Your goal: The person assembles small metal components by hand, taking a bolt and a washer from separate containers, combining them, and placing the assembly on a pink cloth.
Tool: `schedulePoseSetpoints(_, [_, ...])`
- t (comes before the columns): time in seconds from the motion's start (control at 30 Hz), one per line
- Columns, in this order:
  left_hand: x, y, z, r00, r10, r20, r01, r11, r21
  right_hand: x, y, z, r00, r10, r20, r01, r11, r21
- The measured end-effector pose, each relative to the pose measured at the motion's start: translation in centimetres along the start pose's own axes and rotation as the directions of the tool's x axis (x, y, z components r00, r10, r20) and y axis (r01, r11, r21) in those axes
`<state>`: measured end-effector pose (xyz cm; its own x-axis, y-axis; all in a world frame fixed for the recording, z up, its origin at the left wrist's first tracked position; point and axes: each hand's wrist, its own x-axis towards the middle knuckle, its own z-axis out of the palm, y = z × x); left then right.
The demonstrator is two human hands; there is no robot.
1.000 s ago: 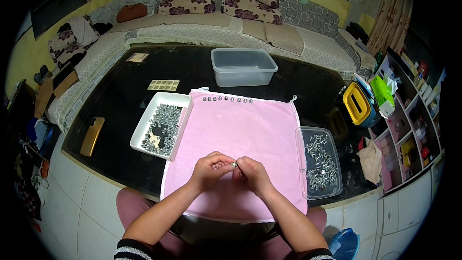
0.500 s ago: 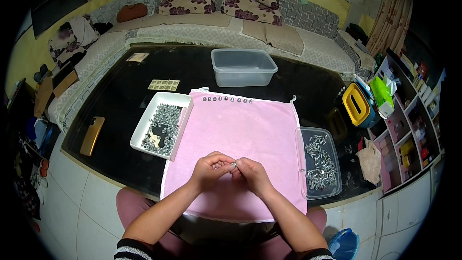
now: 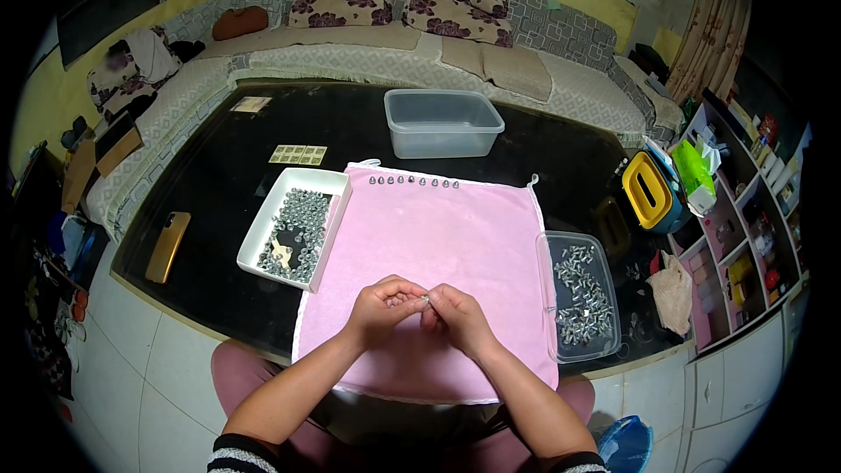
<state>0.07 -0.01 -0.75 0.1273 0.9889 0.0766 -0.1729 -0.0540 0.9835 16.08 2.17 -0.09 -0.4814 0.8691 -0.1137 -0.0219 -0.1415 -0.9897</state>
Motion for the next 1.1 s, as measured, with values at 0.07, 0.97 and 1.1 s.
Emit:
schedulePoseSetpoints(0.07, [0.0,0.0,0.0,0.999,-0.021,0.036,0.022,0.999,-0.049,0.0,0.2,-0.2,1.000,0.017,0.017,-0.017,1.000,0.007])
schedulePoseSetpoints(0.97, [0.1,-0.3,-0.1,1.000,0.023,-0.002,-0.022,0.996,0.083,-0.1,0.2,0.0,1.000,-0.028,0.009,0.027,0.998,0.051])
schedulePoseSetpoints(1.1, [0.1,-0.8,-0.2,1.000,0.013,0.015,-0.013,1.000,-0.012,0.1,0.4,0.1,1.000,0.004,0.016,-0.004,1.000,0.019])
